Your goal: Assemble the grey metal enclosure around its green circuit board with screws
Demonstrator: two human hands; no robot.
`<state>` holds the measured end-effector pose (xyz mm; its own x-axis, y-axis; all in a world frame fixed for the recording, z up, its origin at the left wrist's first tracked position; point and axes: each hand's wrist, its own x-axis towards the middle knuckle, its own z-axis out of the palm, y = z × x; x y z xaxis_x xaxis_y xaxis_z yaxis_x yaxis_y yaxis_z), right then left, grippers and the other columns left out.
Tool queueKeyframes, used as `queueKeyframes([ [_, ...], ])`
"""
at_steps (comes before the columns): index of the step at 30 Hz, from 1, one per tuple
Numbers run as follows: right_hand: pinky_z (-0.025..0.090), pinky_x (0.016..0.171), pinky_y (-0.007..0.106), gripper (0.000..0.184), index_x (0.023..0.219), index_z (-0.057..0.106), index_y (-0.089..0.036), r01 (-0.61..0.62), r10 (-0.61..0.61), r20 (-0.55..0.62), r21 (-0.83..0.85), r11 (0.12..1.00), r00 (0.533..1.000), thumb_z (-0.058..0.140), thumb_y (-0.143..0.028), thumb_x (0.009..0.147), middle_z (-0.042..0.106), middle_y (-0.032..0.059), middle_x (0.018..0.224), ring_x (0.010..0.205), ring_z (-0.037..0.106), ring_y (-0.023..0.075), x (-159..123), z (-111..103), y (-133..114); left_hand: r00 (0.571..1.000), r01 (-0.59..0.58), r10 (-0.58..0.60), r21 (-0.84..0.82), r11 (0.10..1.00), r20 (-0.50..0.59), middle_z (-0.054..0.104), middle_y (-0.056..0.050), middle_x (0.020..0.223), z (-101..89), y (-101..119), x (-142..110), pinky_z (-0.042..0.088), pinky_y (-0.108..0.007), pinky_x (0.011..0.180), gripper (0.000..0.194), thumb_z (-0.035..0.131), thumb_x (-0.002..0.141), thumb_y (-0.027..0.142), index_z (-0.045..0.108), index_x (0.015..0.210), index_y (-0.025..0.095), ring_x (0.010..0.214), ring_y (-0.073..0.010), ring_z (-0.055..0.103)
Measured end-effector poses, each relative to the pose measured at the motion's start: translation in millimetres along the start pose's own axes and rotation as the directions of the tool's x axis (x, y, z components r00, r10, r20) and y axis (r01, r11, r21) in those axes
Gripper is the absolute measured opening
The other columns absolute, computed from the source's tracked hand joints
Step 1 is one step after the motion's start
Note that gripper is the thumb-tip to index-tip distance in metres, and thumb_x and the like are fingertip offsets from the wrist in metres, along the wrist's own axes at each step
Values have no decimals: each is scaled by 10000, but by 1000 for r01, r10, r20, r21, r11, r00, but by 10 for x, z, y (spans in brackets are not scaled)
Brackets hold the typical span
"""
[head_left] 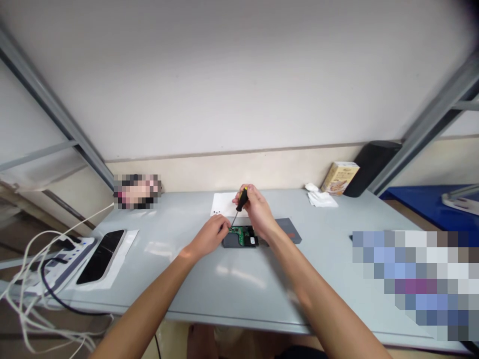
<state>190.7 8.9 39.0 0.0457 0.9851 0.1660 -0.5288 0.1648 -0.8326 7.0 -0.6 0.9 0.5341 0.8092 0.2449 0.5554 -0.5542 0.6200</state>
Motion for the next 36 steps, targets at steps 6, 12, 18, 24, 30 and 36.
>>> queueKeyframes([
  [6,477,674,316,491,891,568,-261,-39,37,18,136,990,999,609,-751,871,492,-21,711,644,514,159,-21,53,-30,1000,1,-1,-6,1000,-2,657,-55,916,2,5,3,491,-363,886,225,408,995,205,605,887,205,920,-220,606],
  [12,420,595,292,409,870,472,-277,38,-38,-5,172,984,999,627,-653,915,417,-42,677,588,436,149,-37,113,9,1000,5,-5,-3,1000,-7,659,-50,920,0,13,5,493,-353,879,208,419,981,196,602,883,209,931,-223,615],
  [18,473,723,311,419,895,565,-258,-34,31,30,99,995,999,713,-648,852,588,-9,788,711,581,161,12,-12,1,1000,-9,9,-12,1000,-6,656,-50,923,6,-4,0,488,-352,895,228,404,1003,209,600,887,208,935,-219,611],
  [24,485,789,338,471,888,583,-257,-79,73,61,92,993,995,675,-718,848,559,-11,735,740,595,185,1,-41,-79,1000,-6,6,-10,1000,6,647,-48,927,8,-23,-4,476,-353,884,225,398,1005,203,597,899,206,929,-217,600],
  [30,431,650,313,427,905,537,-266,-67,53,86,169,983,995,587,-689,915,475,-28,682,620,472,163,-65,104,-32,1000,16,-16,-26,1000,5,640,-51,924,9,-6,3,470,-355,879,208,410,998,204,592,897,203,926,-219,596],
  [36,399,625,284,420,897,506,-268,21,-28,48,134,991,998,682,-649,872,516,-48,661,589,468,142,-67,158,29,1000,19,-19,-26,999,2,637,-45,925,11,-5,5,466,-348,879,206,409,997,211,590,900,201,929,-218,596],
])
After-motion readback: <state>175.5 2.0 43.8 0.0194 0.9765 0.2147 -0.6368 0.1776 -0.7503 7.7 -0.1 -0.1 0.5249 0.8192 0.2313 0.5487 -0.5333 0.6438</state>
